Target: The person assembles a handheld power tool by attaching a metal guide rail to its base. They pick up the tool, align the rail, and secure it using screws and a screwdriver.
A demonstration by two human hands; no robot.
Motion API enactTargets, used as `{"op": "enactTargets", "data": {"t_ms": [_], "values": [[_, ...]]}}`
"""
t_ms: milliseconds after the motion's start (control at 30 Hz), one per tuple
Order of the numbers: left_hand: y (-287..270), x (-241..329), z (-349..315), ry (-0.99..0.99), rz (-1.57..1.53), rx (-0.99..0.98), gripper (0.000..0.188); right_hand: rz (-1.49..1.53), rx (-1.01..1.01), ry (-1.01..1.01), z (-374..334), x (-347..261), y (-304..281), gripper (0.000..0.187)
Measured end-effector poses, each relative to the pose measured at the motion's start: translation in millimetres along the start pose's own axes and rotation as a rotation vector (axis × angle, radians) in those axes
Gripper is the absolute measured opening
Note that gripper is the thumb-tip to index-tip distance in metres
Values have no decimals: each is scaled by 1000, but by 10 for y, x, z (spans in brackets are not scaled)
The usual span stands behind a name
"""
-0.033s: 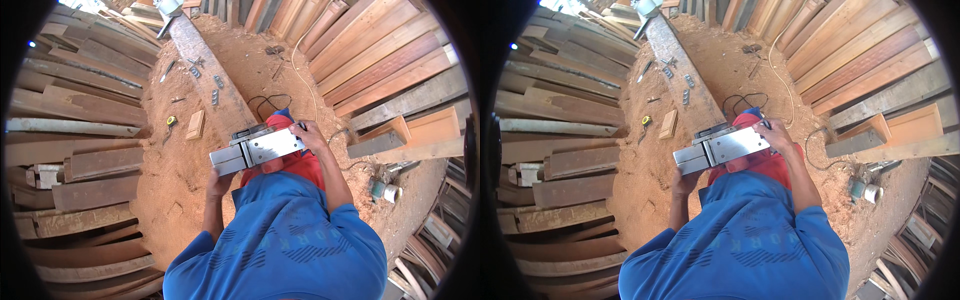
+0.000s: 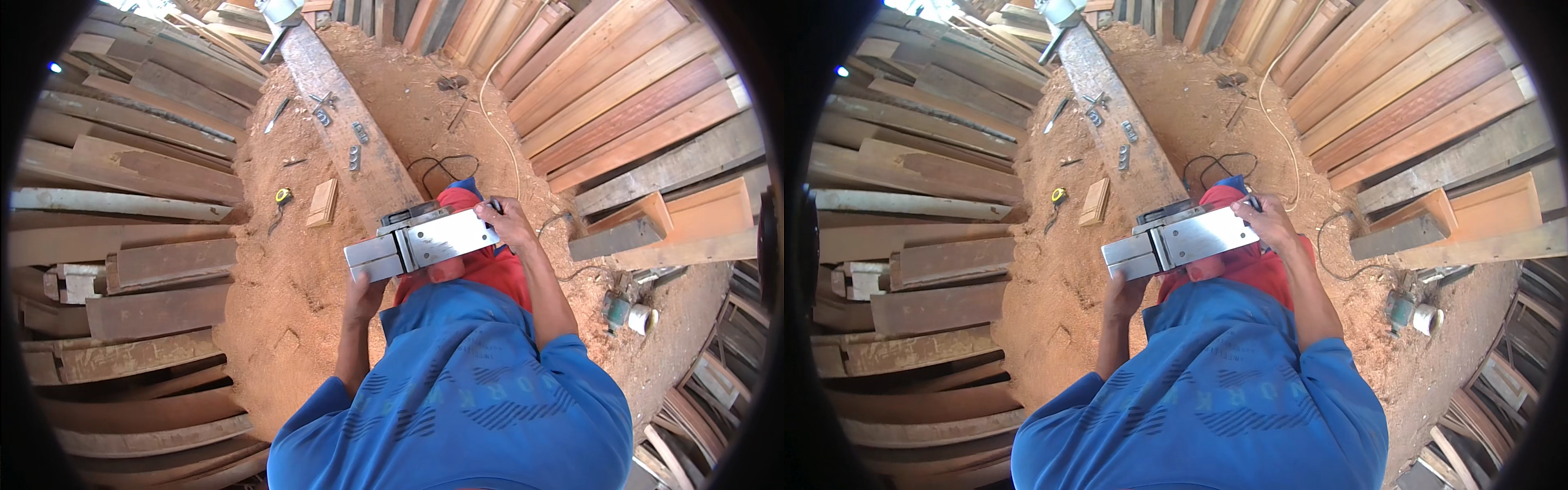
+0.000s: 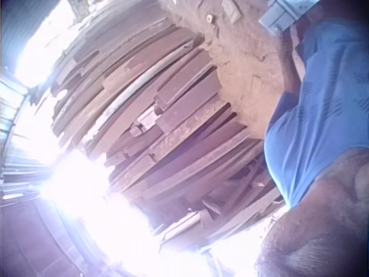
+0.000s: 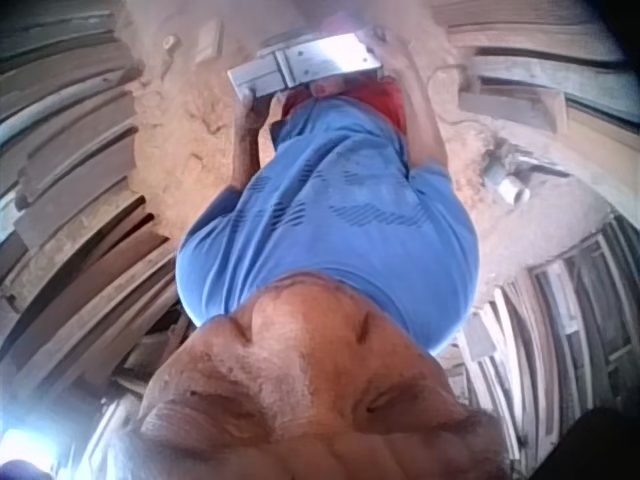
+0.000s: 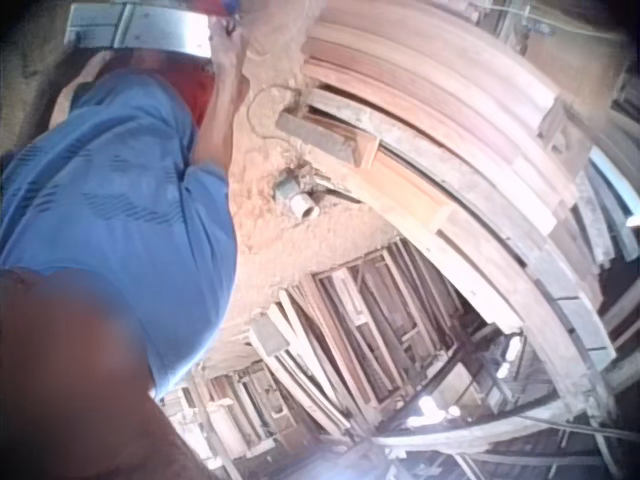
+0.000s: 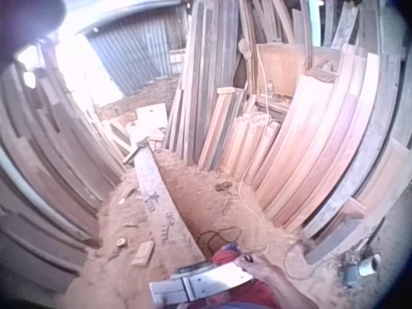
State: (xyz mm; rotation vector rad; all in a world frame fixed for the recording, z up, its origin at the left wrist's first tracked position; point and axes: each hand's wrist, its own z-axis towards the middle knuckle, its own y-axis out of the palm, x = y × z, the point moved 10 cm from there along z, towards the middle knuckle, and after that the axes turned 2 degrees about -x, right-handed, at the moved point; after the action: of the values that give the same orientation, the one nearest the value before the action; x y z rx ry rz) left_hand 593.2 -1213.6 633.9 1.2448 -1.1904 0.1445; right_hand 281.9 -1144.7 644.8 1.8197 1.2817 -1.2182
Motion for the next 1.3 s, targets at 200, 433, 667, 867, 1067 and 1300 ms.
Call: {"op": "enactTargets", "data": {"t_ms": [200, 433, 667, 867, 1067, 1300], "values": [[-155, 273, 542, 64, 27, 123, 45, 64, 15, 31, -208, -127, 192, 27], [-65, 421, 1339, 142, -109, 56, 44, -53, -8, 17, -680, -107, 387, 24], [454, 599, 1369, 166, 142, -125, 68, 125, 95, 13, -654, 94, 416, 28], [436, 492, 1581, 224, 814, -207, 84, 181, 150, 39, -687, 119, 281, 28], [448, 574, 1679, 256, 864, -195, 83, 176, 190, 4, -621, 113, 289, 30], [687, 560, 1668, 139, 855, -170, 78, 184, 208, 8, -626, 205, 180, 29]]}}
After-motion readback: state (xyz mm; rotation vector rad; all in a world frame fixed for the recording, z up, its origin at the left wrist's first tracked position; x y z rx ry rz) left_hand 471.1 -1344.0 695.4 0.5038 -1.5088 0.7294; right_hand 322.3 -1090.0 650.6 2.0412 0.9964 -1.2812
